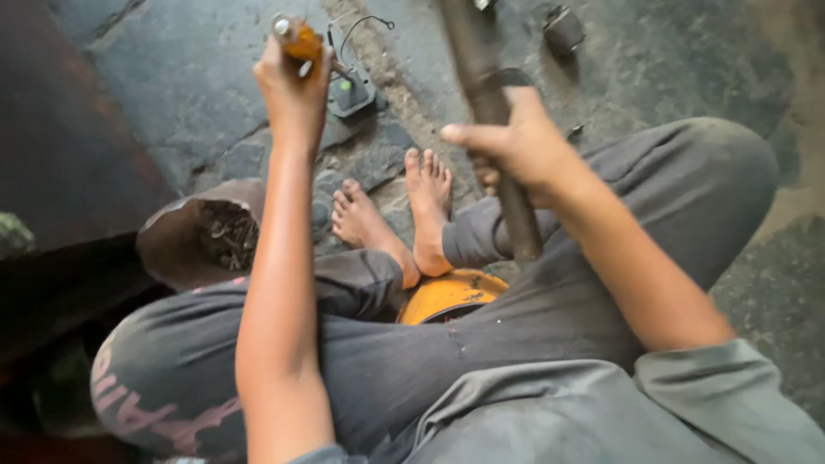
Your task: The person sits on the floor and repeatedly strikes a small metal object with a hammer. They hold the object steady with one hand while swinging the hammer with the other. The task involves repetitive hammering motions on the same item.
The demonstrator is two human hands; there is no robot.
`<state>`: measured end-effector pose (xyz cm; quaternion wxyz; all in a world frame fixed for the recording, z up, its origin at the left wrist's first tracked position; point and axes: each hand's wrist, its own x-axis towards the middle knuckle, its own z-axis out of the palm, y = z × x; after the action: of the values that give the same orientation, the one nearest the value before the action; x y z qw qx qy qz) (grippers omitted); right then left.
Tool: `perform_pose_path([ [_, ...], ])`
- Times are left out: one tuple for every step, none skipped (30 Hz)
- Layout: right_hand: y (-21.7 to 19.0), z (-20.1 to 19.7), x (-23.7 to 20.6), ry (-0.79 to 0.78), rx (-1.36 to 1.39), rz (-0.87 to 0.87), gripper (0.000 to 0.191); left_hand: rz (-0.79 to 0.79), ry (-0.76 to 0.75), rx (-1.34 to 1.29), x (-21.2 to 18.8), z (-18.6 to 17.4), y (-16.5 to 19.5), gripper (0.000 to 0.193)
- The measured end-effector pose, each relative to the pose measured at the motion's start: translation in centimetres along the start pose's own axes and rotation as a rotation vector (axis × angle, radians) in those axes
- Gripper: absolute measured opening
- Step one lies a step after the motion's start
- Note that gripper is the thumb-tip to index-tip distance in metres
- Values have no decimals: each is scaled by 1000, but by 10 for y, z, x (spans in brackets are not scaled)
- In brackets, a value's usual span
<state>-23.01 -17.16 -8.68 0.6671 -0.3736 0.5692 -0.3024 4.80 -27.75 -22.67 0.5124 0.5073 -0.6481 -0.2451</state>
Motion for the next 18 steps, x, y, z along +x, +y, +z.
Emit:
perform_pose_path([
  [0, -4, -2, 4, 45, 20, 30, -36, 0, 32, -2, 0, 4, 25],
  [1, -6, -2, 13, 86, 36, 30, 2, 5, 37, -2, 1, 7, 24],
  [3, -8, -1, 47, 66, 46, 31, 47, 11, 38, 0, 1, 9, 24],
  [6, -9, 1, 82, 48, 53, 31, 96, 17, 37, 2, 1, 9, 24],
  [10, -12, 3, 117, 31, 63, 32, 71, 23, 76, 5, 2, 8, 24],
  [15, -14, 6, 110, 67, 111, 31, 42, 27, 116, 8, 1, 4, 25],
  [20, -17, 9, 103, 102, 160, 30, 12, 29, 157, 9, 2, -1, 26],
  [25, -20, 12, 100, 142, 205, 30, -11, 16, 174, 12, 4, -8, 24],
  [29, -22, 14, 97, 161, 220, 30, -35, -1, 185, 17, 9, -17, 22],
  [32, -23, 16, 96, 175, 244, 30, -69, -19, 193, 15, 15, -26, 20],
  [34, -23, 17, 95, 184, 269, 30, 1, -47, 289, 8, 21, -33, 21],
  [34, -22, 16, 110, 69, 257, 30, 84, -75, 380, 4, 27, -41, 24],
  [33, -20, 15, 135, -44, 229, 30, 187, -96, 463, 8, 37, -50, 27],
  [30, -18, 13, 166, -161, 193, 31, 128, -203, 566, 5, 46, -55, 34],
  [26, -15, 11, 164, -103, 168, 30, 68, -313, 668, -2, 52, -59, 43],
  [22, -12, 7, 154, -48, 153, 34, -43, -450, 722, -8, 57, -63, 44],
  [17, -11, 5, 125, -18, 152, 31, -167, -591, 778, -15, 61, -67, 47],
  [13, -8, 3, 87, 13, 154, 29, -166, -604, 787, -19, 64, -72, 47],
])
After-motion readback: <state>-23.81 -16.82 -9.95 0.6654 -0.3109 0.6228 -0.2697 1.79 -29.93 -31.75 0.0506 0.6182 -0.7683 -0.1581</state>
